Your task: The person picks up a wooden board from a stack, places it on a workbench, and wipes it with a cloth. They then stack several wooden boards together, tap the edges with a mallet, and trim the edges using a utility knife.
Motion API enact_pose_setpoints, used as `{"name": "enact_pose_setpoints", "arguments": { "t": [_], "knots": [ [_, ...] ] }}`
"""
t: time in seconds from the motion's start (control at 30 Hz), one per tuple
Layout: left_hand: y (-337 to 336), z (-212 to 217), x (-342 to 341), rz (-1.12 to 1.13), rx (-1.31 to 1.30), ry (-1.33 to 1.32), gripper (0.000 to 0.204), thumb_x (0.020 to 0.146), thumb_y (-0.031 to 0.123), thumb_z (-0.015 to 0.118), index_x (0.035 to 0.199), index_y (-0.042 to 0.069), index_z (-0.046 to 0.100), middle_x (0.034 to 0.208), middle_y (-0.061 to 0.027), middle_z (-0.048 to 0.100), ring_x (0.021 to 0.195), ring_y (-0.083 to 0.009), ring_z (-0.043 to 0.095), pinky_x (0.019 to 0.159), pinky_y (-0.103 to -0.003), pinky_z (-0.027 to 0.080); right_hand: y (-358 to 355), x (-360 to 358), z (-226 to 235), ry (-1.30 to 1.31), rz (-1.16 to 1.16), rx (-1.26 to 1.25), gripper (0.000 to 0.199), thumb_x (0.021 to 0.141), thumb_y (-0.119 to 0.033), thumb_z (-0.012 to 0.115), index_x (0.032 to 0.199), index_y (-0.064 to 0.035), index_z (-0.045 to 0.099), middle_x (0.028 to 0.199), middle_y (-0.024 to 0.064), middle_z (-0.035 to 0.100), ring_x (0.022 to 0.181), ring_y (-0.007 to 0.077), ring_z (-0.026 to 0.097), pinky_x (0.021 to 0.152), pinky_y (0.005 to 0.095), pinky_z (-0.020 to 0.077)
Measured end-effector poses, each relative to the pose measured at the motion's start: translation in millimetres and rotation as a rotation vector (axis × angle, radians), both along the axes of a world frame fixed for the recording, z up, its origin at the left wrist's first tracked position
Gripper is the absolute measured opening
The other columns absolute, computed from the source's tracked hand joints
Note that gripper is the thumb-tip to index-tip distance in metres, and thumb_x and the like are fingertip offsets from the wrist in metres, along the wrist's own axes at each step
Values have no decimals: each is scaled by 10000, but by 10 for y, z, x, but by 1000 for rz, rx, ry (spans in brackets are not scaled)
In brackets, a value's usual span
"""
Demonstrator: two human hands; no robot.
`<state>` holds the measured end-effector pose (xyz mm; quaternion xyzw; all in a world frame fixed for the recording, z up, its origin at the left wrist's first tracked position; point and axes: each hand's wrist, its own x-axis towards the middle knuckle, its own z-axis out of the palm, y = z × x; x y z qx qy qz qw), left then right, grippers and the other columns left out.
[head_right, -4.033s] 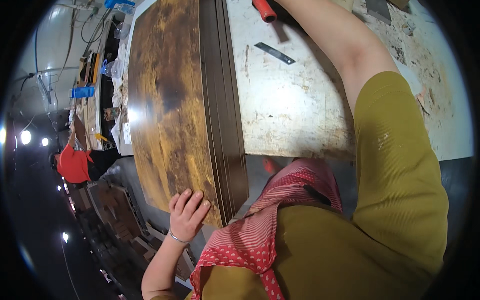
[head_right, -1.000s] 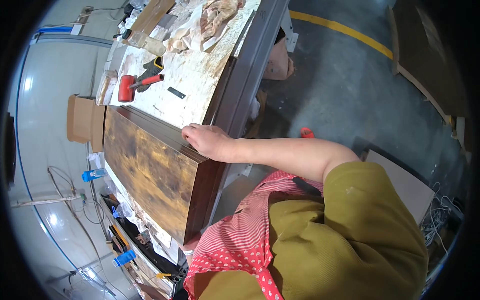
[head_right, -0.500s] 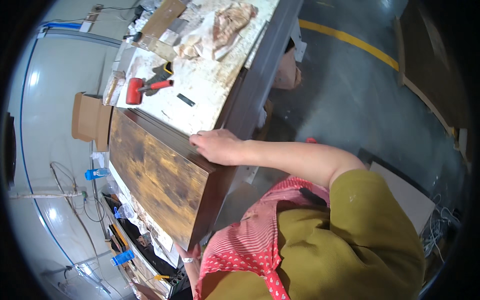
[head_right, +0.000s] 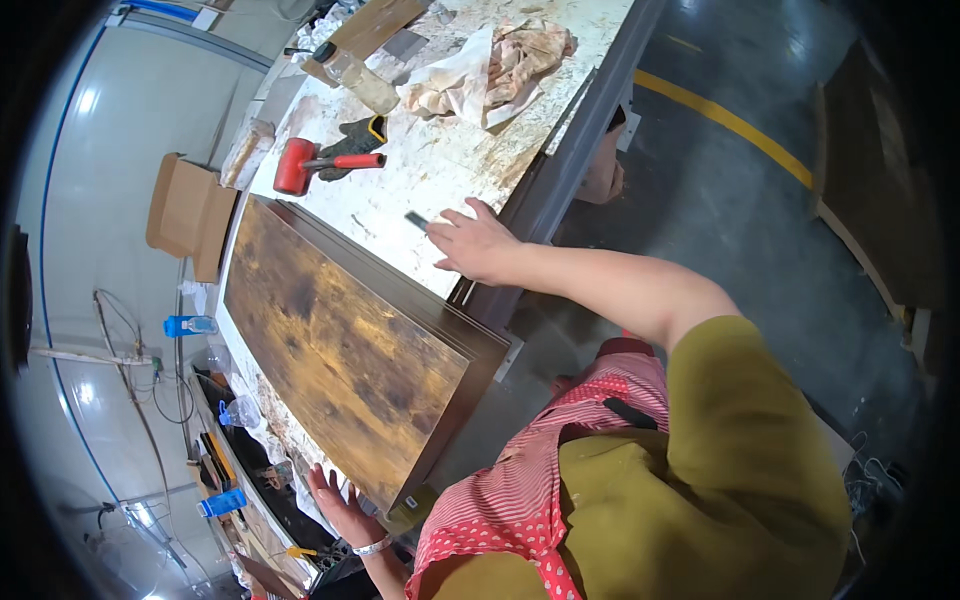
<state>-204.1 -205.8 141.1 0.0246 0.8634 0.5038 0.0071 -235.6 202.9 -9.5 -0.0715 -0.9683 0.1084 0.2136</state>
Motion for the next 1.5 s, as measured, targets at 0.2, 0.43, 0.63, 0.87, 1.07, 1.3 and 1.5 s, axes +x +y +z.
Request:
{"name": "enact_pose_setpoints", "arguments": {
  "t": [0.2,0.43,0.63,0.87,1.07,1.3,1.5],
  "knots": [
    [427,298,-234,-121,-188,233,481,969,319,363,1366,47,368,1416,-101,371,1270,-275,372,1027,-443,296,121,156,47,203,133,-245,130,786,-227,620,835,-108,637,967,12,591,1004,191,523,830,370,402],
    [1183,562,-499,-814,-357,460,419,906,218,507,1278,30,460,1355,-148,437,1246,-291,414,1026,-419,315,0,128,259,-36,-93,-334,102,780,-137,562,829,-82,632,949,97,557,979,246,540,831,396,418],
    [2244,533,-76,-1329,-767,815,526,754,255,692,1204,46,516,1274,-132,496,1212,-325,442,1042,-443,277,-58,173,280,15,-357,-368,164,788,-77,519,894,-43,639,1004,136,558,1007,262,546,848,414,423],
    [2398,303,-90,-1405,-916,693,312,712,212,701,987,116,590,1015,-39,583,1115,-260,496,995,-466,308,-98,212,313,-37,-357,-378,156,790,-86,530,912,-34,613,1016,123,539,1003,262,550,806,409,456],
    [2401,264,-22,-1319,-953,724,241,707,185,695,926,134,608,974,-25,593,1118,-268,498,991,-494,301,-123,395,300,24,-383,-522,143,812,-78,520,941,-29,555,1019,149,532,962,311,575,780,430,471],
    [2389,205,32,-1255,-902,720,204,711,134,683,901,126,608,986,-6,601,1138,-271,491,1004,-505,289,-144,518,233,165,-298,-945,117,841,-18,500,952,-11,465,1025,188,479,943,401,543,781,462,455],
    [2406,204,66,-1244,-913,727,198,713,135,690,890,123,602,987,-4,599,1141,-272,488,1005,-503,287,-125,568,136,87,-272,-916,165,833,1,507,998,0,495,1070,193,487,1029,390,509,823,445,433]
  ]
}}
